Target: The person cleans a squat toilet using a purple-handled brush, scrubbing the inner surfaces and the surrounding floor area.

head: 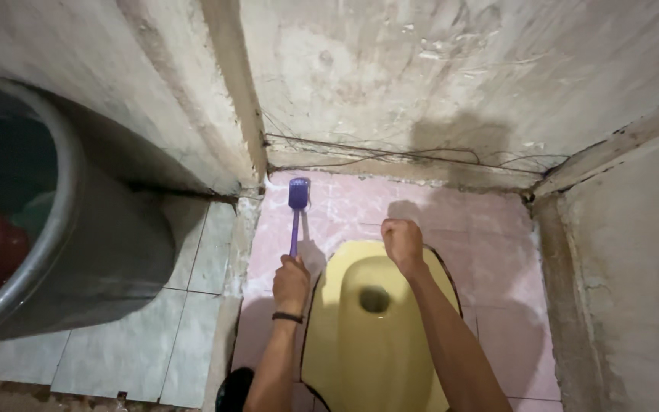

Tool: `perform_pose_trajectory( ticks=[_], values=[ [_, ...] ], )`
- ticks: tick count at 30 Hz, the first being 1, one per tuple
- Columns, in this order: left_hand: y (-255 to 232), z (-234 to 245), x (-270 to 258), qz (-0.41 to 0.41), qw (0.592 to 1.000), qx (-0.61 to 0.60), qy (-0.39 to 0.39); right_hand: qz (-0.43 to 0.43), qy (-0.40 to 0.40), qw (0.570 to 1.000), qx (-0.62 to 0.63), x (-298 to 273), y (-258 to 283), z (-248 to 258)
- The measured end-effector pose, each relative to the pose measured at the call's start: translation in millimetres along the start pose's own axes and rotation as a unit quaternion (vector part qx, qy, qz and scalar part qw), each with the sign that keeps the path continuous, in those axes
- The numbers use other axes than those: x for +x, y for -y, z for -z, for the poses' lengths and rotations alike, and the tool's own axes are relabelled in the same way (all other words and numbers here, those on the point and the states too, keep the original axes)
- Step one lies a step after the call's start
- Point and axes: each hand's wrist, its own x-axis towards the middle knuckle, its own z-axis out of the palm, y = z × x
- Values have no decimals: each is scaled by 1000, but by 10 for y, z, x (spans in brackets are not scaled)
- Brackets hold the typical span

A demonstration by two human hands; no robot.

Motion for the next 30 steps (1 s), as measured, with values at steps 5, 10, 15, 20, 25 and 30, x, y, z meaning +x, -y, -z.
perform_pose_trajectory(
  ticks=[5,10,15,20,25,30],
  values=[
    [7,-558,-360,-92,992,-26,82,-55,5,998,-4,55,105,53],
    [270,-270,-55,-18,1000,8,1,-33,-20,998,55,88,161,123],
    [280,-335,-110,-38,999,-21,-10,-52,-19,998,26,87,54,1],
    [671,-314,106,24,999,22,7,-58,24,996,58,147,-64,-120],
    [522,-280,-82,-55,998,13,-2,-12,49,997,65,157,8,-161],
    [637,-189,-55,40,999,-3,7,-61,109,987,106,140,6,-298]
  ],
)
